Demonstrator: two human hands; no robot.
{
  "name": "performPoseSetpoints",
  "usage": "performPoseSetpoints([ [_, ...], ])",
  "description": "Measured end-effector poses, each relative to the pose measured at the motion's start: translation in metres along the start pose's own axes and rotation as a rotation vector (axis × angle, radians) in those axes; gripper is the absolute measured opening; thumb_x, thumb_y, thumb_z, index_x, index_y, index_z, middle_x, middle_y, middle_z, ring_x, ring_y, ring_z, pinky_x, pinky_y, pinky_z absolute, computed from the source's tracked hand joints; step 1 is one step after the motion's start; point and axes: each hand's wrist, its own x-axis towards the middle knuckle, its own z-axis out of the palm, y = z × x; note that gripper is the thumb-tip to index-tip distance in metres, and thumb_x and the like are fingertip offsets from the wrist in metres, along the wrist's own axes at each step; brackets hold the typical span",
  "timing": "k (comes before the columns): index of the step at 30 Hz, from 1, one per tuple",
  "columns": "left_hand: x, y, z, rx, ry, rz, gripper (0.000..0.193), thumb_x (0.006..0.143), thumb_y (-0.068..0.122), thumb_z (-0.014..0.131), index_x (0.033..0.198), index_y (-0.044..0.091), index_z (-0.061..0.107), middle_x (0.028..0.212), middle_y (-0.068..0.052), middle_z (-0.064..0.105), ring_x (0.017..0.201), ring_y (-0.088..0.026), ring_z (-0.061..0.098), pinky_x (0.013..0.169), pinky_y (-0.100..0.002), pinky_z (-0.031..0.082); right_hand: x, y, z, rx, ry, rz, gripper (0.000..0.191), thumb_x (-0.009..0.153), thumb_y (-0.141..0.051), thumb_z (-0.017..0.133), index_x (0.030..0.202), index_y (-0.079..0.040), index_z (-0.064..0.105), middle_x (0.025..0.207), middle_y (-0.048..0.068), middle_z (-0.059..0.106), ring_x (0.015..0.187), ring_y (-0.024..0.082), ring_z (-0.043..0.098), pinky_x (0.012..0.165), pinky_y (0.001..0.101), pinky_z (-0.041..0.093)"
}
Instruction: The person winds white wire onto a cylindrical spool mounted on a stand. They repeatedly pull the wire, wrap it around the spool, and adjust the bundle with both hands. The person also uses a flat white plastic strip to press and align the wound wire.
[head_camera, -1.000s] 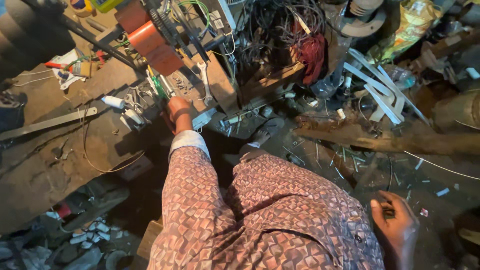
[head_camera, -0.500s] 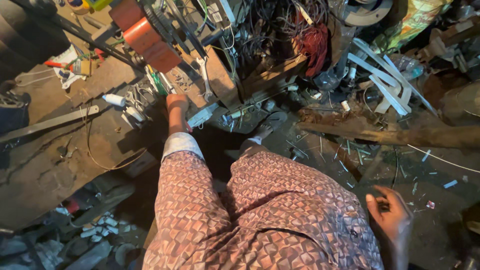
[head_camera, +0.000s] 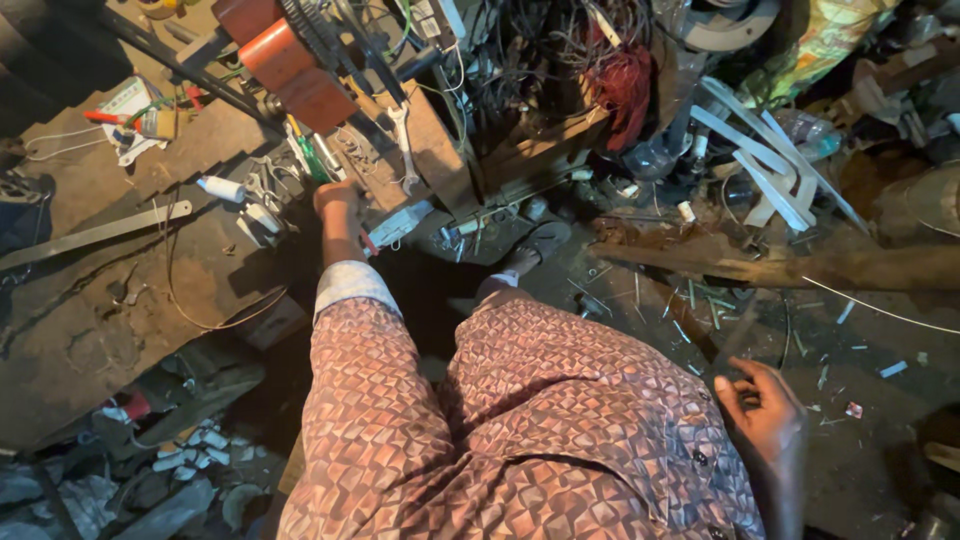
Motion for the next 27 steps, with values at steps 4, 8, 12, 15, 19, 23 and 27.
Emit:
performPoseSetpoints([
  [4,-0.005,-0.007,0.004,-0.139,0.058,0.053,0.019,0.087,0.015,0.068,0.095,-0.002,0.071,0.078,-0.013,0.070,0.065,-0.024,0.065,0.057,-0.040,0.050,0.001,0.015,0.002,0.036,0.037,-0.044,0.039,0.090,-0.023,0.075,0.123,-0.002,0.069,0.115,0.013,0.069,0.087,0.017,0.069,0.073,0.0319,0.056],
  [8,-0.042,-0.023,0.014,-0.328,0.030,0.214,0.020,0.087,0.011,0.067,0.101,-0.002,0.070,0.083,-0.011,0.070,0.068,-0.022,0.066,0.060,-0.037,0.052,0.005,0.024,-0.005,-0.036,0.117,-0.029,0.042,0.082,-0.024,0.081,0.117,-0.003,0.071,0.108,0.012,0.071,0.076,0.019,0.067,0.070,0.0333,0.056],
  [12,-0.133,-0.035,0.044,-0.384,-0.128,0.428,0.022,0.087,0.007,0.065,0.107,-0.003,0.068,0.088,-0.010,0.070,0.071,-0.019,0.067,0.062,-0.034,0.054,-0.008,0.006,-0.031,-0.065,0.207,-0.151,0.033,0.082,-0.024,0.081,0.108,-0.005,0.073,0.104,0.012,0.073,0.069,0.022,0.071,0.062,0.0331,0.055],
  [15,-0.216,-0.044,0.074,-0.286,-0.381,0.560,0.025,0.087,0.003,0.064,0.111,-0.003,0.068,0.092,-0.009,0.070,0.073,-0.018,0.067,0.064,-0.033,0.056,-0.011,-0.023,-0.053,0.027,0.184,-0.140,0.029,0.087,-0.020,0.077,0.112,-0.005,0.073,0.105,0.011,0.074,0.074,0.020,0.071,0.068,0.0321,0.056],
  [19,-0.321,-0.059,0.093,0.033,-0.903,0.555,0.030,0.087,-0.001,0.063,0.117,-0.003,0.066,0.097,-0.008,0.070,0.075,-0.015,0.068,0.067,-0.030,0.058,-0.008,-0.056,-0.069,0.319,0.141,-0.201,0.040,0.091,-0.015,0.072,0.128,-0.002,0.067,0.104,0.008,0.076,0.085,0.016,0.072,0.074,0.0295,0.057],
  [23,-0.411,-0.056,0.114,0.198,-1.411,1.119,0.025,0.089,0.006,0.064,0.114,0.006,0.070,0.090,-0.010,0.071,0.079,-0.021,0.067,0.069,-0.032,0.055,-0.023,-0.061,-0.091,0.703,0.064,-0.240,0.055,0.096,-0.011,0.069,0.146,0.000,0.050,0.111,0.009,0.069,0.094,0.013,0.062,0.083,0.0268,0.051],
  [27,-0.469,-0.046,0.140,0.128,-1.535,1.546,0.024,0.088,0.009,0.067,0.111,0.011,0.069,0.100,-0.013,0.073,0.088,-0.034,0.072,0.075,-0.041,0.058,-0.049,-0.052,-0.119,0.695,0.245,-0.087,0.041,0.094,-0.011,0.066,0.131,0.003,0.061,0.104,0.013,0.074,0.080,0.012,0.066,0.069,0.0235,0.051],
])
